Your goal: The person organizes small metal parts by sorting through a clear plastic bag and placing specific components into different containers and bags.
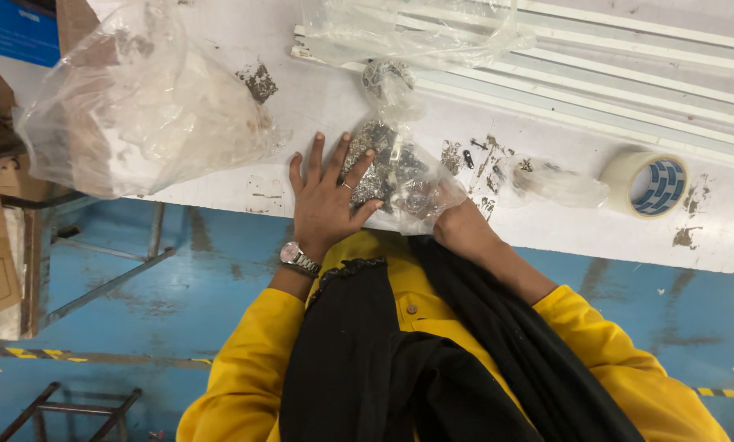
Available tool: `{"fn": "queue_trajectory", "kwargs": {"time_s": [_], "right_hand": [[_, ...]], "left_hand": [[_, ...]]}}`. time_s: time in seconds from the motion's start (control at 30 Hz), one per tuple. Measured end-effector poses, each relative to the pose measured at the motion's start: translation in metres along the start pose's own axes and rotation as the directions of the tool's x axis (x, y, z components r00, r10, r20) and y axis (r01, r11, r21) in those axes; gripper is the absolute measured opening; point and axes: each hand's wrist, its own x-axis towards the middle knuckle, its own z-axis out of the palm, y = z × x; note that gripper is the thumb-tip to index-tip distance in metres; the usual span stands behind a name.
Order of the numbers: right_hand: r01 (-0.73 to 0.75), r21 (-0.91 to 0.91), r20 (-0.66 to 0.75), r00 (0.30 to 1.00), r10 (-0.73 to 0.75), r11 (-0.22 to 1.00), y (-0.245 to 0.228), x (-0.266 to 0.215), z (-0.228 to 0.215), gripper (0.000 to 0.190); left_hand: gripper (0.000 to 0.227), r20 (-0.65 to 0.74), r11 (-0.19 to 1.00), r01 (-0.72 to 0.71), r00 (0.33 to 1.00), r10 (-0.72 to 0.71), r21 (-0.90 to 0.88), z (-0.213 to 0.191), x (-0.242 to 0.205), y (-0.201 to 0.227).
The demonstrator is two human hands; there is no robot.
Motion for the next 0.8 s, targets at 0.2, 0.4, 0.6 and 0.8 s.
{"fn": "queue_trajectory", "kwargs": {"time_s": [0.2,0.4,0.6,0.8], "right_hand": [[0.085,0.065,-0.148,0.986,-0.074,0.994,0.02,-0.019,0.028,0.015],[-0.002,0.101,-0.078,0.997,0.01,0.995,0.023,-0.017,0.031,0.014],[0.002,0.123,-0.166,0.986,0.019,0.992,0.006,-0.005,0.008,0.027],[-0.064,0.143,-0.141,0.986,0.085,0.988,0.0,-0.003,0.002,0.044]], "left_hand": [[0.067,-0.008,1.0,-0.007,1.0,0.008,0.021,0.005,0.0,-0.001],[0.062,-0.019,1.0,0.001,1.0,0.0,0.026,0.006,-0.001,0.001],[0.06,-0.029,0.998,0.024,0.999,-0.022,0.06,0.012,-0.002,0.001],[0.059,-0.061,0.996,0.025,0.998,-0.02,0.082,0.017,-0.003,0.001]]}}
